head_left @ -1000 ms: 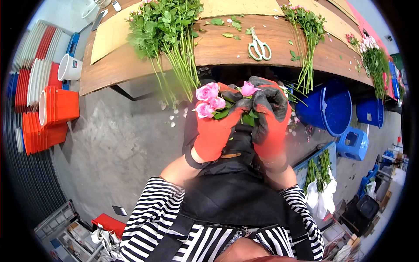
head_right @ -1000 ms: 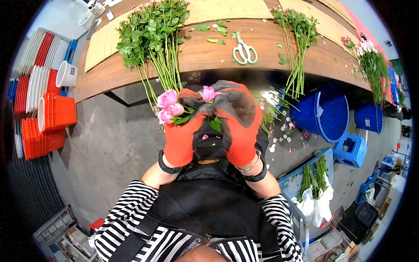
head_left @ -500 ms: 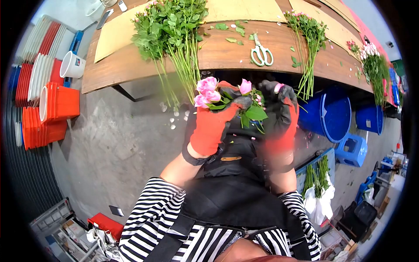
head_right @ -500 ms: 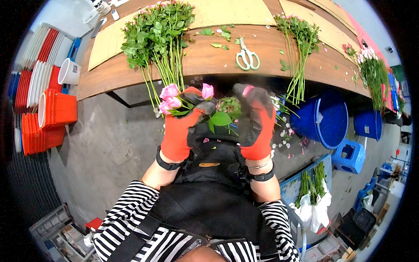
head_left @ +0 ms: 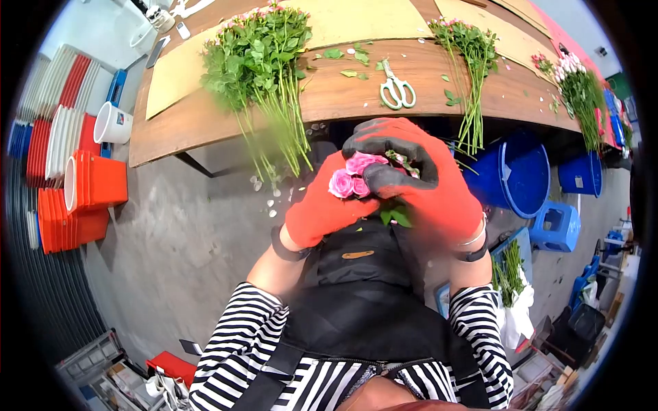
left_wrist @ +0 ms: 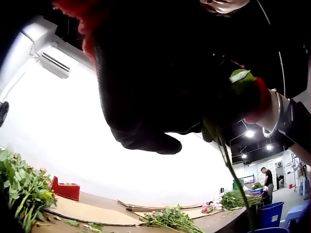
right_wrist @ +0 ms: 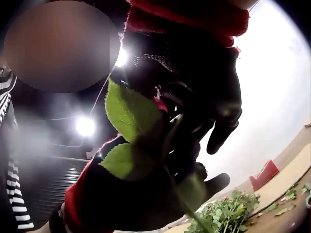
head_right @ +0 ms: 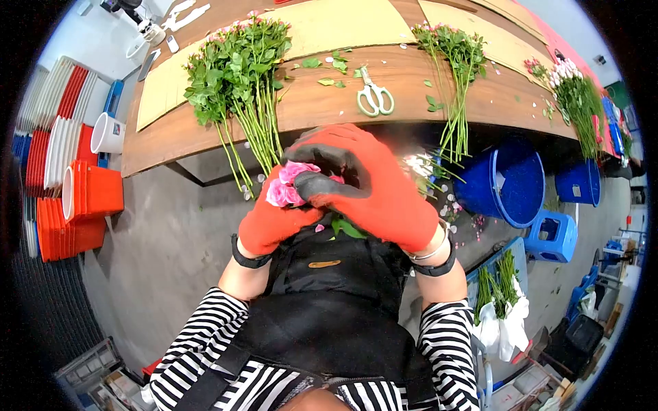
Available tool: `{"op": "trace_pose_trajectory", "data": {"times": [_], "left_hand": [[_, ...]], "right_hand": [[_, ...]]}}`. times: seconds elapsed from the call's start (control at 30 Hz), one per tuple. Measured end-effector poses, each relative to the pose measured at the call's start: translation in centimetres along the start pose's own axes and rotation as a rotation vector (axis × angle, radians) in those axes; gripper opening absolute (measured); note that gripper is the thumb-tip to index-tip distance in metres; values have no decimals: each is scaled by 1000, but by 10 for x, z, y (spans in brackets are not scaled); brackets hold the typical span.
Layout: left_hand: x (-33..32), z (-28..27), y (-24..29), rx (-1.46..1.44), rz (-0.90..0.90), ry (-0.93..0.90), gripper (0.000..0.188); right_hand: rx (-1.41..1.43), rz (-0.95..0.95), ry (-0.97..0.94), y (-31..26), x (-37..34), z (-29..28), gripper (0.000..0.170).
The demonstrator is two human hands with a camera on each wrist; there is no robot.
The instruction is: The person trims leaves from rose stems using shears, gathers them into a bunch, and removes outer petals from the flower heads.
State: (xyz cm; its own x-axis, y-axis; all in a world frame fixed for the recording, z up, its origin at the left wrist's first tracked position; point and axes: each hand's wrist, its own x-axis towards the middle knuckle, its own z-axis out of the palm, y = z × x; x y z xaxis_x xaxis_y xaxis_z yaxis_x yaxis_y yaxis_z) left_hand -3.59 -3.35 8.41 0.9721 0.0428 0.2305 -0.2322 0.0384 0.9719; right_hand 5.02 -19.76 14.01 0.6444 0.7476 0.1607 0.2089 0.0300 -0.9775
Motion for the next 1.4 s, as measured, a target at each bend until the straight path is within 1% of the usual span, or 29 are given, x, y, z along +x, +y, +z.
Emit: {"op": "trace_pose_trajectory", "data": {"times": [0.07,0.1,0.13,0.2,0.23,0.33,0.4,0.43,0.53,0.57,0.63,0.67,0.73,0.77,0.8,0.9,0.97,1.0,1.03,1.07,1.13,1.17,1.2,1.23,1.27,1.3,1.33,1.37,1.4], "left_hand": [[11,-1,15,-135,-126,-61,45],[13,-4,9,33,-28,-19,44],[8,-1,12,-87,-127,117,41],[11,5,15,-130,-85,234,39],[11,8,13,-140,-74,253,39],[8,16,9,-194,-56,317,38],[8,18,8,-265,-59,362,37],[8,17,7,-216,-46,347,36],[4,22,-7,-189,-12,501,34],[4,23,-6,-140,11,505,34],[6,24,-4,-44,55,504,34],[7,24,-4,52,116,484,34],[10,23,-4,243,240,446,34],[10,25,-2,229,213,448,36],[9,24,-3,142,171,438,35],[7,23,-6,-155,43,408,35],[6,23,-7,-408,-45,388,33],[5,22,-9,-436,-71,400,32],[3,21,-13,-462,-95,413,31],[2,20,-15,-488,-120,426,29],[4,21,-14,-486,-52,418,26],[5,21,-15,-503,-26,399,25],[6,22,-16,-521,-1,379,24],[5,22,-15,-523,-104,372,21],[4,23,-14,-536,-109,364,20],[4,25,-14,-549,-113,355,19],[4,26,-13,-561,-116,349,18],[3,30,-17,-538,-38,346,21],[3,30,-15,-590,-71,335,21]], "right_hand": [[64,63,30,-1,2,-2,42],[221,119,139,-5,2,2,39],[240,103,152,-5,3,0,39],[280,76,179,-2,3,-3,40],[368,195,193,-6,0,-1,40],[358,90,212,6,2,3,41],[350,21,342,3,2,9,40],[345,-14,405,2,1,11,40],[7,-62,574,14,-11,17,41],[-169,-127,527,18,-14,13,44],[-395,-141,558,16,-17,19,45],[-509,-147,573,14,-18,22,45],[-393,-130,576,12,-15,25,42],[-314,-109,573,12,-14,26,41],[-235,-87,568,13,-14,27,40],[-239,-159,563,18,-17,27,39],[48,-122,589,20,-18,30,40],[193,-103,598,22,-17,31,40],[226,-137,524,31,-19,24,46],[239,-107,603,31,-17,26,47],[262,-44,765,27,-12,30,50],[271,-53,736,32,-15,27,53],[233,-41,659,28,-15,24,52],[195,-28,584,20,-16,21,51],[158,-16,508,16,-16,20,50],[69,-95,492,22,-14,19,45],[88,-49,518,22,-14,21,44],[108,-3,542,23,-15,23,43],[128,45,564,23,-15,25,42]]}}
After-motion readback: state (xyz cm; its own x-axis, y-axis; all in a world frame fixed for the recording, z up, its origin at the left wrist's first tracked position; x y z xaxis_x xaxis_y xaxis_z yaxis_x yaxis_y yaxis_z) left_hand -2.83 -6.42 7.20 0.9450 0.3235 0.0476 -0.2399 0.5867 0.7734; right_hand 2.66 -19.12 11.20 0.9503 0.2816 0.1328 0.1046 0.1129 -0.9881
